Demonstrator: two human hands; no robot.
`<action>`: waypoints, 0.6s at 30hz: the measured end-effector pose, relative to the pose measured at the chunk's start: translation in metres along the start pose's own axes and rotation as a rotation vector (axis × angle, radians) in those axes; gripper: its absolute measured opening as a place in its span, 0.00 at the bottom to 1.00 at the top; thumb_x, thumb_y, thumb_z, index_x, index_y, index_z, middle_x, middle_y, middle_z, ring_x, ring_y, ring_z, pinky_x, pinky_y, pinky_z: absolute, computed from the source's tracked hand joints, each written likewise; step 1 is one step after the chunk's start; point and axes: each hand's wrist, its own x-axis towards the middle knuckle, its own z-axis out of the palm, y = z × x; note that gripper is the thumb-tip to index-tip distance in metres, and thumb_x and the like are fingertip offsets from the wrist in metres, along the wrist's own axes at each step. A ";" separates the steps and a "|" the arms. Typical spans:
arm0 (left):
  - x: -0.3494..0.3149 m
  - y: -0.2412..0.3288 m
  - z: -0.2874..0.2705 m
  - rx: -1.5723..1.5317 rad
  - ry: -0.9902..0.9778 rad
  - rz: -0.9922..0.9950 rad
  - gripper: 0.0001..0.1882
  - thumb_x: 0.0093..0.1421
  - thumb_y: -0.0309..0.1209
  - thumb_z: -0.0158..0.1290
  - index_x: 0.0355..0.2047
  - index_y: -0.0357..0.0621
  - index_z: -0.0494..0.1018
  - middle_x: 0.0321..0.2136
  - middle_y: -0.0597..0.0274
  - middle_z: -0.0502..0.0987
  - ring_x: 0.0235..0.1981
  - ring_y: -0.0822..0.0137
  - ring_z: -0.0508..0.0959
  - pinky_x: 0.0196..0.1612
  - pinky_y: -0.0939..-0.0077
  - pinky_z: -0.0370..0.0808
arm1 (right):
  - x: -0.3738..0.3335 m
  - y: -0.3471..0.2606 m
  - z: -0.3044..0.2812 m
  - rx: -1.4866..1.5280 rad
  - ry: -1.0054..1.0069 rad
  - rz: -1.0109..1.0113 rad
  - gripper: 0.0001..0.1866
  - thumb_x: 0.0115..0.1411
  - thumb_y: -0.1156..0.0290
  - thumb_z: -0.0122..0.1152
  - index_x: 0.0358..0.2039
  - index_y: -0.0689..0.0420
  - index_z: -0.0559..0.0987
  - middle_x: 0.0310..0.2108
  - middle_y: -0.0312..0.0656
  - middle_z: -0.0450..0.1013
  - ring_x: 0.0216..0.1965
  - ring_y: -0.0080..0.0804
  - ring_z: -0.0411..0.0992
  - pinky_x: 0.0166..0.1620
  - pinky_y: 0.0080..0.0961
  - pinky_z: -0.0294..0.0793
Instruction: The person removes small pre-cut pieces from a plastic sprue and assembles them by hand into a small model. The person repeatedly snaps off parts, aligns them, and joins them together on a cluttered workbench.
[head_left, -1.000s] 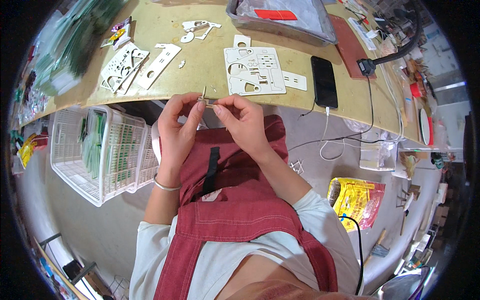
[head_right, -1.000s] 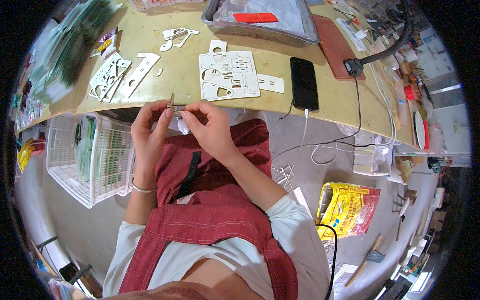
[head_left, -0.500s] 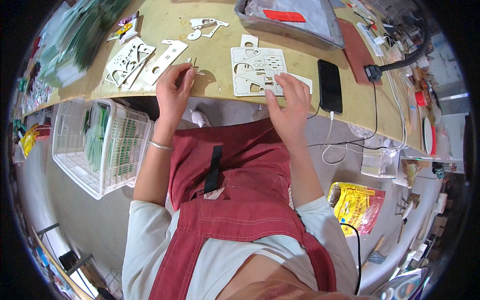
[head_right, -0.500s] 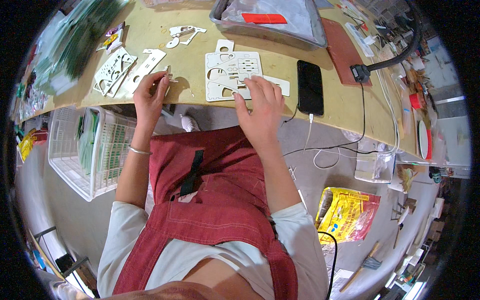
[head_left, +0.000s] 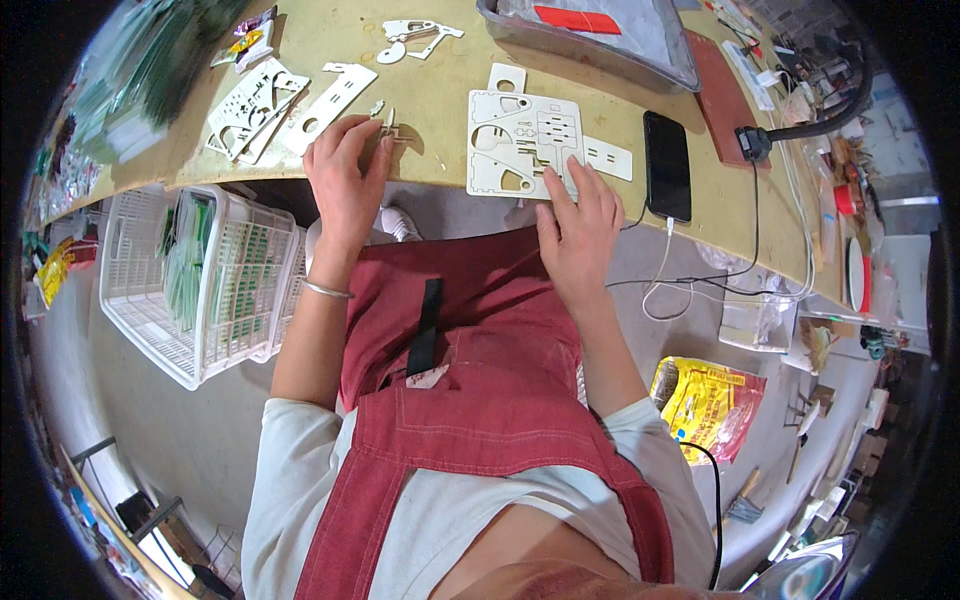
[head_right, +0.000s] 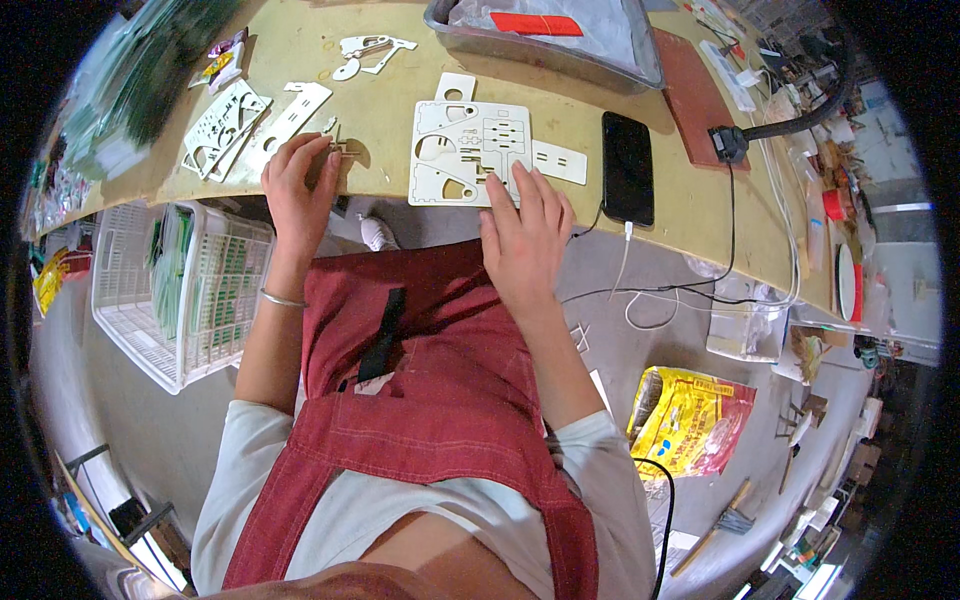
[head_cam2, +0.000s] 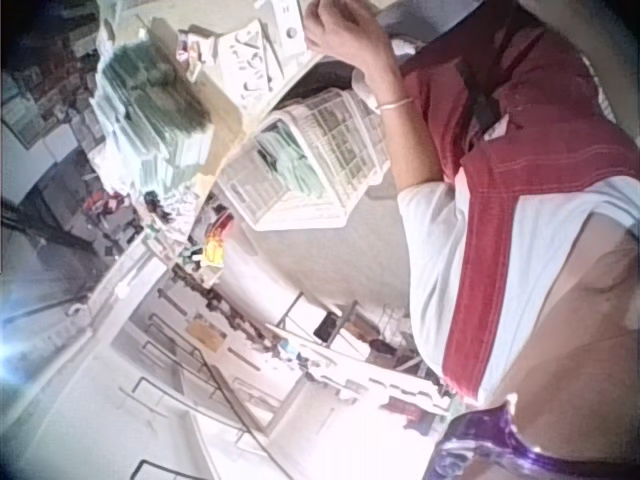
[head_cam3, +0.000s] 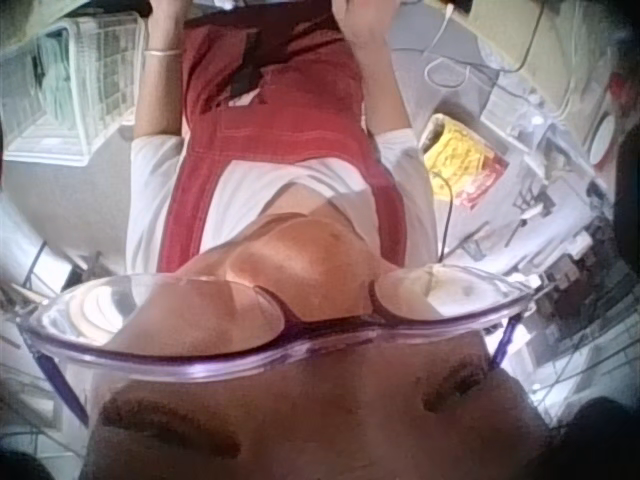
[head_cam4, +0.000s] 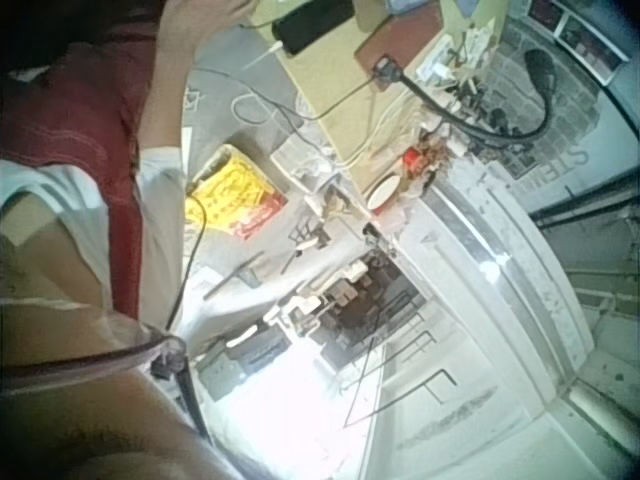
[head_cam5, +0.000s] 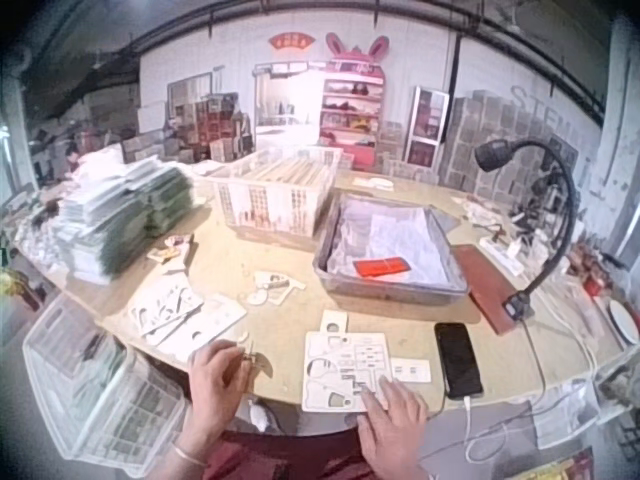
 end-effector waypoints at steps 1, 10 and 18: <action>-0.001 -0.001 0.000 -0.042 -0.010 -0.025 0.13 0.61 0.31 0.67 0.45 0.46 0.83 0.45 0.61 0.82 0.47 0.58 0.80 0.55 0.61 0.69 | 0.000 0.001 0.000 0.003 0.005 -0.004 0.26 0.59 0.69 0.70 0.59 0.52 0.81 0.65 0.46 0.71 0.66 0.48 0.66 0.68 0.50 0.59; -0.039 0.066 -0.030 -0.449 -0.154 -0.286 0.16 0.70 0.29 0.60 0.55 0.36 0.77 0.43 0.56 0.83 0.41 0.59 0.83 0.50 0.68 0.80 | -0.006 0.007 -0.005 0.119 0.110 -0.009 0.21 0.57 0.72 0.72 0.52 0.54 0.85 0.60 0.43 0.76 0.61 0.47 0.71 0.64 0.43 0.66; -0.034 0.108 -0.008 -1.461 -0.593 -1.061 0.15 0.75 0.35 0.52 0.53 0.36 0.77 0.43 0.60 0.86 0.42 0.72 0.84 0.46 0.77 0.81 | -0.023 -0.005 -0.009 0.161 0.095 -0.028 0.24 0.56 0.72 0.75 0.54 0.56 0.83 0.61 0.47 0.75 0.62 0.49 0.71 0.64 0.45 0.66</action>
